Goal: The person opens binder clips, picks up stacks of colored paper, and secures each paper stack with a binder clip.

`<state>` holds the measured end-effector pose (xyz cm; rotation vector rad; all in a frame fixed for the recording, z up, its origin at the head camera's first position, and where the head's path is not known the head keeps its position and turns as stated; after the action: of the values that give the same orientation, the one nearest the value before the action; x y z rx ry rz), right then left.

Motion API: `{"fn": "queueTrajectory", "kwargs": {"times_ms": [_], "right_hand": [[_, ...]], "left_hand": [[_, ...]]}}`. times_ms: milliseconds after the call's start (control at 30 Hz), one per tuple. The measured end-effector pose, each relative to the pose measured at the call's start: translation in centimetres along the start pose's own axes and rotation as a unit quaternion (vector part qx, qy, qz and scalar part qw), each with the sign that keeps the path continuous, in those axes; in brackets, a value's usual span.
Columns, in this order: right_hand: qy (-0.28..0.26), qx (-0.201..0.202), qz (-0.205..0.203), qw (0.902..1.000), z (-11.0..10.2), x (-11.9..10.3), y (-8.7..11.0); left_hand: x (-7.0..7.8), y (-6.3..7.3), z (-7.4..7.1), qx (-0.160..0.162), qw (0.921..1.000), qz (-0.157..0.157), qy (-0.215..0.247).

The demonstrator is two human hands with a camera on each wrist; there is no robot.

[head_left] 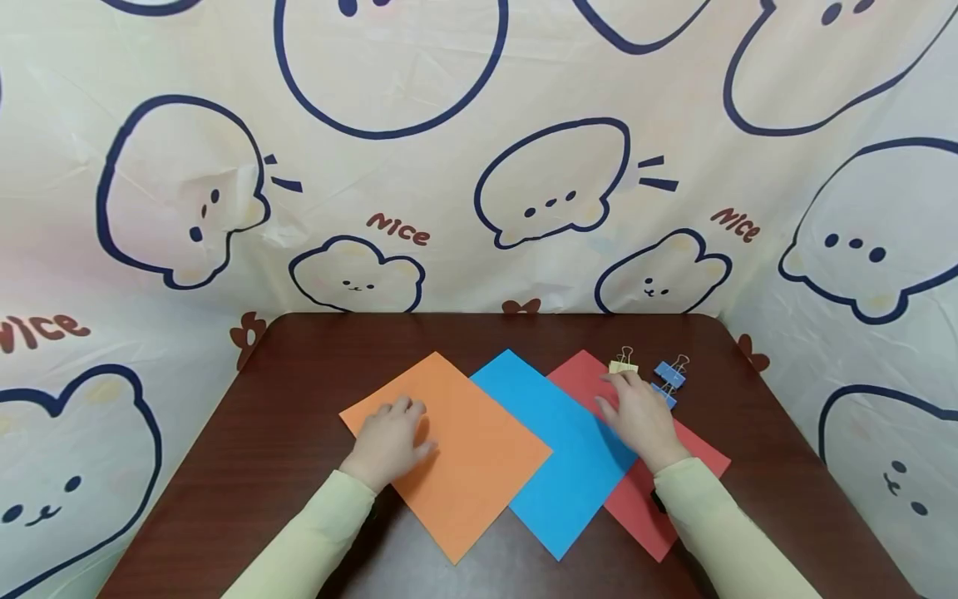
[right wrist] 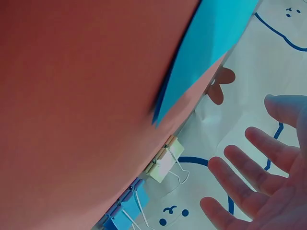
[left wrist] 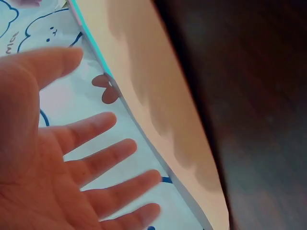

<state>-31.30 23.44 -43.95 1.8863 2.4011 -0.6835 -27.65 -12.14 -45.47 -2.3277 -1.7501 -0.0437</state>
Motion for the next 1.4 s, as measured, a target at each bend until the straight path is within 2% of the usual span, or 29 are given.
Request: {"fn": "queueTrajectory", "kwargs": {"times_ms": [133, 300, 933, 1133, 1400], "right_hand": [[0.003, 0.000, 0.001, 1.0000, 0.1, 0.2, 0.0], [0.001, 0.001, 0.003, 1.0000, 0.1, 0.3, 0.0], [0.002, -0.005, 0.006, 1.0000, -0.5, 0.5, -0.6], [0.011, -0.010, 0.002, 0.9999, -1.8, 1.1, -1.9], [-0.010, -0.018, 0.025, 0.9995, -4.3, 2.7, -4.6]], "left_hand": [[-0.2, 0.5, 0.8, -0.043, 0.9989, -0.015, 0.013], [-0.3, 1.0, 1.4, -0.062, 0.9977, -0.017, 0.020], [-0.4, 1.0, 1.8, -0.075, 0.9970, -0.018, 0.001], [-0.5, 0.8, 1.9, -0.076, 0.9968, -0.022, 0.008], [-0.7, 0.8, 2.1, -0.076, 0.9968, -0.024, 0.004]]}}
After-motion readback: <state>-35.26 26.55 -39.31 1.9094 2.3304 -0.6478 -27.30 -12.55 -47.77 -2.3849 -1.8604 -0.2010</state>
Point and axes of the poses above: each hand's wrist, its own y-axis away from the middle knuckle, its own z-axis out of the palm, x = y × z, the point moved 9 cm from there along -y, towards the middle knuckle, and after that the axes turned 2 degrees about -z, right-handed, at the moved point
